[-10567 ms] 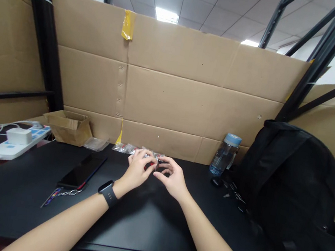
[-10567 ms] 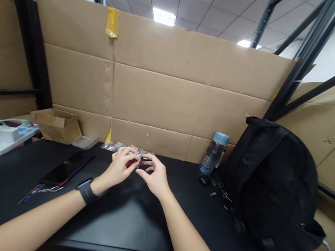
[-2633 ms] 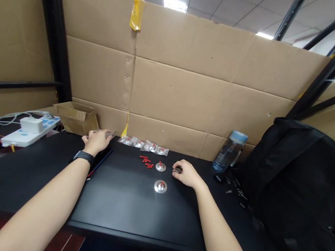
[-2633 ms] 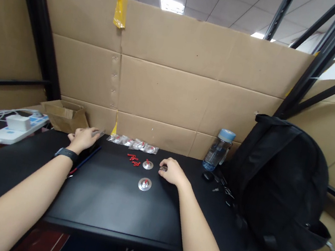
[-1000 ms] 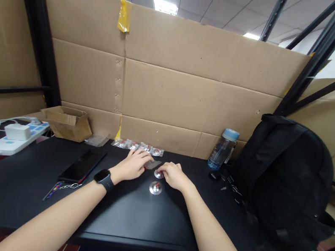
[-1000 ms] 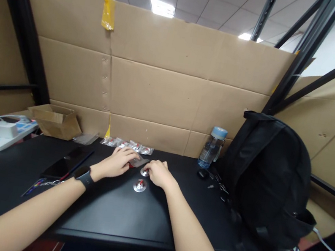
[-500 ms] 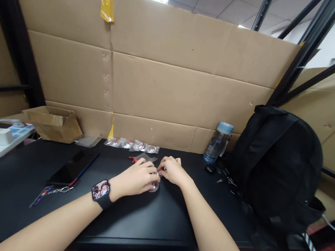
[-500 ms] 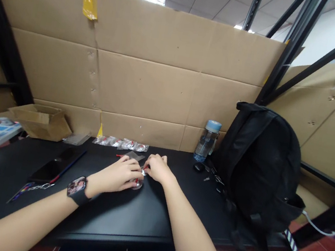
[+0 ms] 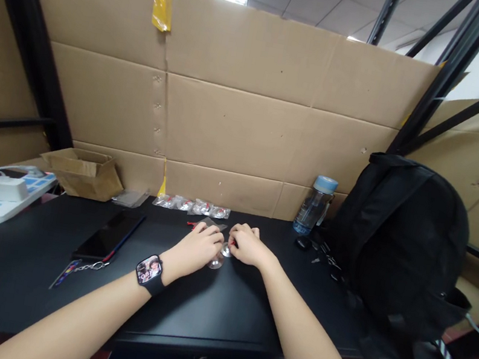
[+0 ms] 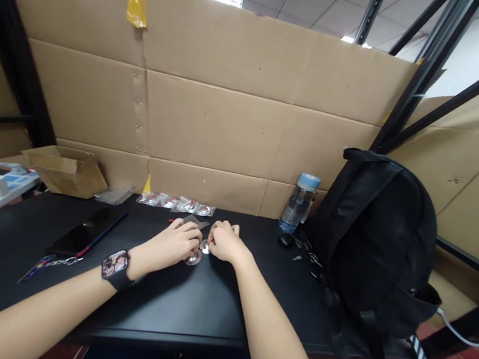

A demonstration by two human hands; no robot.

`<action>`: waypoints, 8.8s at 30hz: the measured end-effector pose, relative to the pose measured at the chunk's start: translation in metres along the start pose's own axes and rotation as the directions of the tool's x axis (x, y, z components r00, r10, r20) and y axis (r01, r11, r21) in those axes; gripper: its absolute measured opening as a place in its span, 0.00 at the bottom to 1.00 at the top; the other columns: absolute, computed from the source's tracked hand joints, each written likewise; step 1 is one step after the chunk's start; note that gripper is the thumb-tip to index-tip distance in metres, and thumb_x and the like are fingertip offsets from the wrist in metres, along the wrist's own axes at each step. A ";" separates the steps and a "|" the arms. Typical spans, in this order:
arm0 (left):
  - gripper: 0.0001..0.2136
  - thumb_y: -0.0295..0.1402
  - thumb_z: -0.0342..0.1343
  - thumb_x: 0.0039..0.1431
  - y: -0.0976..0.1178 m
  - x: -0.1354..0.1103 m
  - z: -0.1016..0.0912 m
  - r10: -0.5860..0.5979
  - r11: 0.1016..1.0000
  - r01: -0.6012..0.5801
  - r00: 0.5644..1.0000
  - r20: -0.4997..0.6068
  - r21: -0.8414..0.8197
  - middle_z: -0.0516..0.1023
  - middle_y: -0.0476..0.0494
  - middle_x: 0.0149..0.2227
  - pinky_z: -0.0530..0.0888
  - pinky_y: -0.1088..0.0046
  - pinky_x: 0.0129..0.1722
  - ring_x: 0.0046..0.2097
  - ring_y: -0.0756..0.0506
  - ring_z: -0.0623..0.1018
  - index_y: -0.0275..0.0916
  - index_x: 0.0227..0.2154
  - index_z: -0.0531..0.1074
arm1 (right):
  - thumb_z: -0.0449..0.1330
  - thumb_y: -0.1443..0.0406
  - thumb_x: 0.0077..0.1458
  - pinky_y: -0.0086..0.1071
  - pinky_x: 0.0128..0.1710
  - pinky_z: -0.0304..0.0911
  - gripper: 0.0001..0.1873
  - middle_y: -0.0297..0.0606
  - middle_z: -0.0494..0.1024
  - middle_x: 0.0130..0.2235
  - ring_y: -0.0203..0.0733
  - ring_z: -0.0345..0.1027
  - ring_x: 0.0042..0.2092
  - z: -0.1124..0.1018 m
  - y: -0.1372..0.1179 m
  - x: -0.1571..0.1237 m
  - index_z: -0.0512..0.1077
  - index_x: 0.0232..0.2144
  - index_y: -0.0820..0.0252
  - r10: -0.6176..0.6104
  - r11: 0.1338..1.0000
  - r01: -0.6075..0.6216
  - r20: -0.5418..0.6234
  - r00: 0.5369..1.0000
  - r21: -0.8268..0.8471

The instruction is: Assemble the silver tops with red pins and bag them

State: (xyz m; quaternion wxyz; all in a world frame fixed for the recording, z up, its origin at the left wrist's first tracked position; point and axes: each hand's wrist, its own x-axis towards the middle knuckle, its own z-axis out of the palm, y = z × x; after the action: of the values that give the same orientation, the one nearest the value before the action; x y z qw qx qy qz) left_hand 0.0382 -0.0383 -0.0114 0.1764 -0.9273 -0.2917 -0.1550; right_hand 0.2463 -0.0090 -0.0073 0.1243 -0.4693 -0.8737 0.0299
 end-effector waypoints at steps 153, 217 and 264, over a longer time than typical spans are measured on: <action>0.24 0.46 0.62 0.56 -0.033 -0.018 -0.024 0.060 0.833 0.286 0.805 0.590 -0.475 0.49 0.52 0.72 0.50 0.37 0.63 0.70 0.26 0.51 0.68 0.57 0.69 | 0.70 0.64 0.40 0.25 0.29 0.61 0.10 0.33 0.78 0.27 0.36 0.70 0.29 -0.022 -0.011 -0.013 0.78 0.29 0.61 -0.024 0.965 -0.016 0.148 0.989 0.263; 0.10 0.42 0.57 0.59 -0.049 -0.007 0.023 -0.525 0.537 0.443 0.842 0.127 -0.718 0.83 0.46 0.37 0.72 0.69 0.46 0.40 0.44 0.80 0.40 0.34 0.74 | 0.66 0.59 0.51 0.26 0.24 0.59 0.12 0.35 0.77 0.25 0.33 0.66 0.24 -0.008 0.016 0.004 0.78 0.30 0.64 0.164 0.719 -0.058 -0.089 0.982 0.693; 0.08 0.39 0.53 0.65 -0.013 -0.001 0.011 -0.389 0.823 0.409 0.912 0.133 -0.396 0.82 0.47 0.40 0.55 0.59 0.48 0.47 0.41 0.75 0.47 0.39 0.76 | 0.64 0.70 0.50 0.38 0.50 0.57 0.18 0.38 0.78 0.48 0.47 0.66 0.49 -0.013 0.003 -0.007 0.78 0.44 0.52 0.003 0.998 -0.004 0.011 1.000 0.065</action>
State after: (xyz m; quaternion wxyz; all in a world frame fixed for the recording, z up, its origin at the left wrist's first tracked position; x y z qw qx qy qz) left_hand 0.0321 -0.0244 -0.0190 -0.0678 -0.8650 -0.4433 -0.2250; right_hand 0.2554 -0.0138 0.0033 0.1344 -0.4665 -0.8721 0.0610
